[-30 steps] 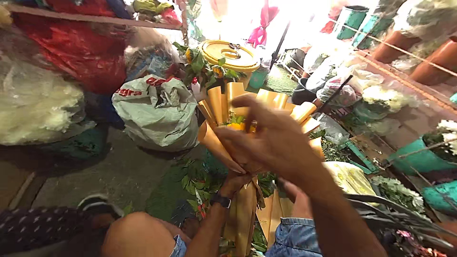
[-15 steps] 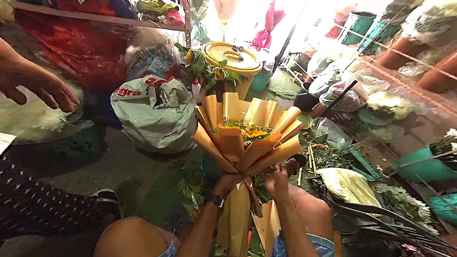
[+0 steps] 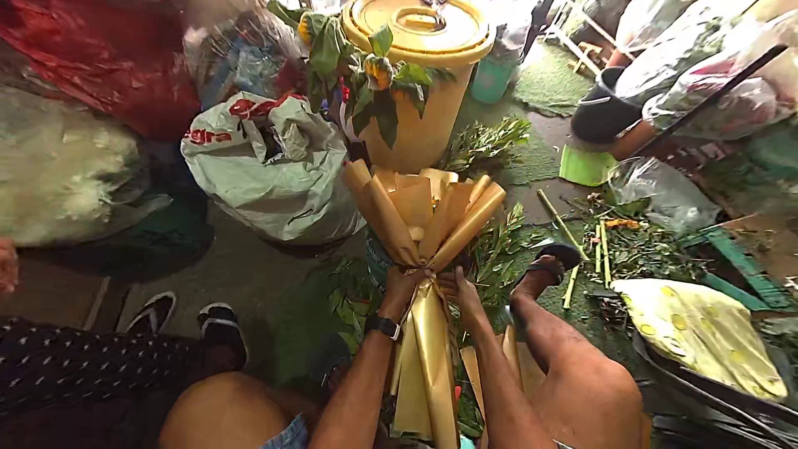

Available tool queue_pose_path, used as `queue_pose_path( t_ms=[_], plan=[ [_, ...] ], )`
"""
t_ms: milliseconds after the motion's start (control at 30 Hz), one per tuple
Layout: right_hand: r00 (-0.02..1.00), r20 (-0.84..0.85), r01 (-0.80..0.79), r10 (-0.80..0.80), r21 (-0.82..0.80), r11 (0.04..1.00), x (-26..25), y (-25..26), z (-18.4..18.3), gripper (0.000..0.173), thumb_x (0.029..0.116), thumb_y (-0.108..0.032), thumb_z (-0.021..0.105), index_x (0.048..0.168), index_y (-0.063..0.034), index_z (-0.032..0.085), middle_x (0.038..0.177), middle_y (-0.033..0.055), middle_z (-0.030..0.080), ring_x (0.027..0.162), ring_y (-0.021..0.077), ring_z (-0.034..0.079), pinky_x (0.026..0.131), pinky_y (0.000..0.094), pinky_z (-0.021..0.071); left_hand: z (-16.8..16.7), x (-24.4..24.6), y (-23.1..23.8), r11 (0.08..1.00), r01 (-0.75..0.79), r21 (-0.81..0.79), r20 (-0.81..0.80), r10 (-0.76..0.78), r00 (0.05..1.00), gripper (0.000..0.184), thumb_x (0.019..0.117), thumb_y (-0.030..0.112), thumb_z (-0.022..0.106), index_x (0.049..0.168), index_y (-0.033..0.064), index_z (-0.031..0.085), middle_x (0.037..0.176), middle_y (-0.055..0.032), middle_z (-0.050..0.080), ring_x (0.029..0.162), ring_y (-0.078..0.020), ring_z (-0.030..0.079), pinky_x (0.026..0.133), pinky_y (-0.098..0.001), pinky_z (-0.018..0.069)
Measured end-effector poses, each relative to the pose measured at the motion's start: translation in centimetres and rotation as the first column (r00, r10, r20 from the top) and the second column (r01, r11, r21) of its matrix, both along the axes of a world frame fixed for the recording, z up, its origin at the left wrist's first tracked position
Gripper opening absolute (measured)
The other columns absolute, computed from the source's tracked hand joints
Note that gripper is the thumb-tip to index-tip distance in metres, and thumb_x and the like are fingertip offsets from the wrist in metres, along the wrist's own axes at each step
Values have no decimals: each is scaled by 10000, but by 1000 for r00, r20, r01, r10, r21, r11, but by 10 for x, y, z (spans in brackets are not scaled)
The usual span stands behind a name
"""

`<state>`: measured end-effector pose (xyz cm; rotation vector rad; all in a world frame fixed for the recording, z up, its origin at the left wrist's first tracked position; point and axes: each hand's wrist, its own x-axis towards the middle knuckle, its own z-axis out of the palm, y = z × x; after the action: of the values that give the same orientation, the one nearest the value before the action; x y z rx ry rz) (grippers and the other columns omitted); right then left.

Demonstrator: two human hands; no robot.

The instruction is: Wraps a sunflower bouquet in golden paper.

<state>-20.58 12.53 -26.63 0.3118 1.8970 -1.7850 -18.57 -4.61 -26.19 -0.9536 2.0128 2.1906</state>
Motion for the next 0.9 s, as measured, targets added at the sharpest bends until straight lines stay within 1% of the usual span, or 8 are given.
queue_pose_path(
  t_ms=[133, 300, 433, 500, 600, 700, 767, 900],
  plan=[
    [997, -75, 22, -23, -20, 1000, 12, -4, 0, 532, 1122, -409, 326, 1314, -12, 623, 1239, 131, 673, 1122, 187, 641, 970, 402, 535, -6, 15, 5, 997, 6, -74, 19, -5, 1000, 583, 744, 289, 893, 1198, 3, 665, 1207, -181, 666, 1162, -298, 618, 1017, -541, 500],
    [975, -212, 67, -62, 18, 998, 18, -3, 16, 491, 1112, -380, 394, 1365, -12, 598, 1280, 147, 658, 1137, 173, 634, 996, 391, 525, 12, 10, 11, 994, 59, 91, -69, -53, 996, 432, 870, 223, 772, 1212, -12, 653, 1171, -167, 684, 1088, -241, 662, 960, -432, 560],
    [986, -166, 1, 4, 28, 1000, 4, -15, 24, 497, 1109, -401, 402, 1365, -29, 611, 1241, 178, 667, 1067, 245, 656, 939, 475, 541, 10, 2, -6, 986, 96, -133, -24, -100, 995, 447, 928, 331, 718, 1218, -6, 673, 1287, -214, 623, 1215, -308, 592, 1048, -509, 488],
    [981, -192, -20, 22, 11, 1000, 2, -23, 14, 487, 1105, -413, 412, 1305, -30, 638, 1196, 164, 678, 1008, 234, 667, 877, 459, 562, 10, 10, -11, 984, 71, -163, -29, -77, 997, 420, 917, 291, 728, 1203, -12, 672, 1265, -221, 623, 1188, -313, 596, 1025, -508, 495],
    [977, -210, -29, 24, -22, 999, -2, -31, 16, 478, 1102, -396, 432, 1352, -34, 621, 1301, 160, 653, 1150, 230, 642, 983, 464, 536, 14, 10, -18, 989, 21, -146, -92, -35, 995, 391, 907, 256, 739, 1188, -9, 679, 1228, -189, 655, 1166, -267, 615, 1021, -463, 507],
    [986, -157, -53, 48, -26, 998, -3, -33, 13, 415, 1109, -278, 422, 1408, -30, 568, 1356, 161, 622, 1153, 224, 639, 971, 437, 542, 18, 8, -26, 972, 129, -195, -31, -138, 990, 447, 976, 311, 671, 1277, -18, 638, 1298, -212, 626, 1228, -290, 591, 1064, -478, 482],
    [987, -119, -98, 104, 58, 994, -9, -30, 12, 373, 1089, -184, 452, 1402, -12, 562, 1305, 185, 631, 1092, 233, 646, 940, 428, 542, 31, 9, -33, 947, 197, -252, 67, -186, 980, 467, 998, 366, 655, 1308, 18, 632, 1273, -204, 648, 1186, -302, 623, 1036, -503, 501],
    [956, -134, -238, 263, 173, 956, -9, -24, 2, 398, 1074, -245, 526, 1404, -24, 538, 1264, 206, 641, 1101, 289, 650, 940, 502, 551, 24, 43, -77, 930, 149, -337, 123, -113, 986, 485, 998, 349, 656, 1344, 13, 607, 1281, -214, 648, 1172, -330, 635, 1014, -560, 507]
  ],
)
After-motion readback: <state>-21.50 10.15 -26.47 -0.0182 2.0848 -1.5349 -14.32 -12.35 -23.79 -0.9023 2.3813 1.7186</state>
